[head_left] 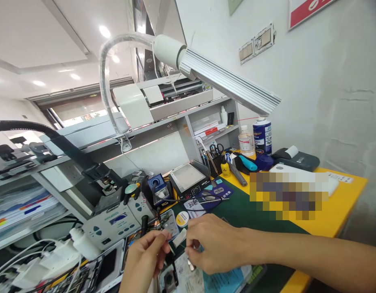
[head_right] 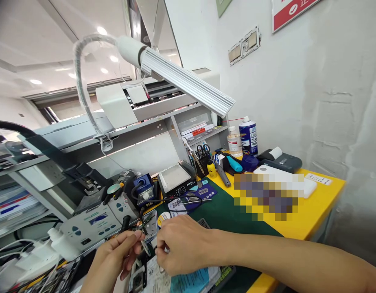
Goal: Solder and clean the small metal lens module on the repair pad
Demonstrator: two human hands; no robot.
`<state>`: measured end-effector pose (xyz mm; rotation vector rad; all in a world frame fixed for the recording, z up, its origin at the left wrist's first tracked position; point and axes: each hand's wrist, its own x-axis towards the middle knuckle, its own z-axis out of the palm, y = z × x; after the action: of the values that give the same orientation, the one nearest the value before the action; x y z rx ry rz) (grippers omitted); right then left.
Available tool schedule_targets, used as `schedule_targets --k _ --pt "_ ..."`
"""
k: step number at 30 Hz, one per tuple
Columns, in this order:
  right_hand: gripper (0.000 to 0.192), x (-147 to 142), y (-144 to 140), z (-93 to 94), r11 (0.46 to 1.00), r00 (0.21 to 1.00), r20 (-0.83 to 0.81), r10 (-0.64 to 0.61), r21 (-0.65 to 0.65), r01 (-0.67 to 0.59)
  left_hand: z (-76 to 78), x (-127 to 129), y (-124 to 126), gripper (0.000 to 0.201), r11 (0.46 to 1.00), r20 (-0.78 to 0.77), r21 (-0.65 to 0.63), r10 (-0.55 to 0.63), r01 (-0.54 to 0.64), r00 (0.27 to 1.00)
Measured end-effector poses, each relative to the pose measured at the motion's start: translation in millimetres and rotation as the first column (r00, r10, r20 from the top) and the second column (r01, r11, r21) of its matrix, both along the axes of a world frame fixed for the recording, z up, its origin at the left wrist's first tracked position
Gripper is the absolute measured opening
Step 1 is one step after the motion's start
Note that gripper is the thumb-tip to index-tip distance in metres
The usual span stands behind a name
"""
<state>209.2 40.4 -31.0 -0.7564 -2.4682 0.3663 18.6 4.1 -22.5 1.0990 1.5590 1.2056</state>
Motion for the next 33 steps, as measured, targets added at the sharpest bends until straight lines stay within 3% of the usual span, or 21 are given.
schedule_targets --k 8,14,33 --pt "0.015 4 4 8.0 0.991 0.999 -0.045 0.015 -0.132 -0.021 10.0 -1 -1 0.043 1.0 0.064 0.005 0.018 -0.019 0.998" --pt "0.013 3 4 8.1 0.97 0.998 -0.061 0.025 -0.238 -0.039 6.4 4 -3 0.041 0.998 0.113 0.01 0.064 -0.066 0.991" --pt "0.008 2 4 4.5 0.97 0.993 -0.116 -0.002 -0.242 -0.026 -5.6 8 -4 0.04 0.984 0.214 0.056 0.153 -0.168 0.965"
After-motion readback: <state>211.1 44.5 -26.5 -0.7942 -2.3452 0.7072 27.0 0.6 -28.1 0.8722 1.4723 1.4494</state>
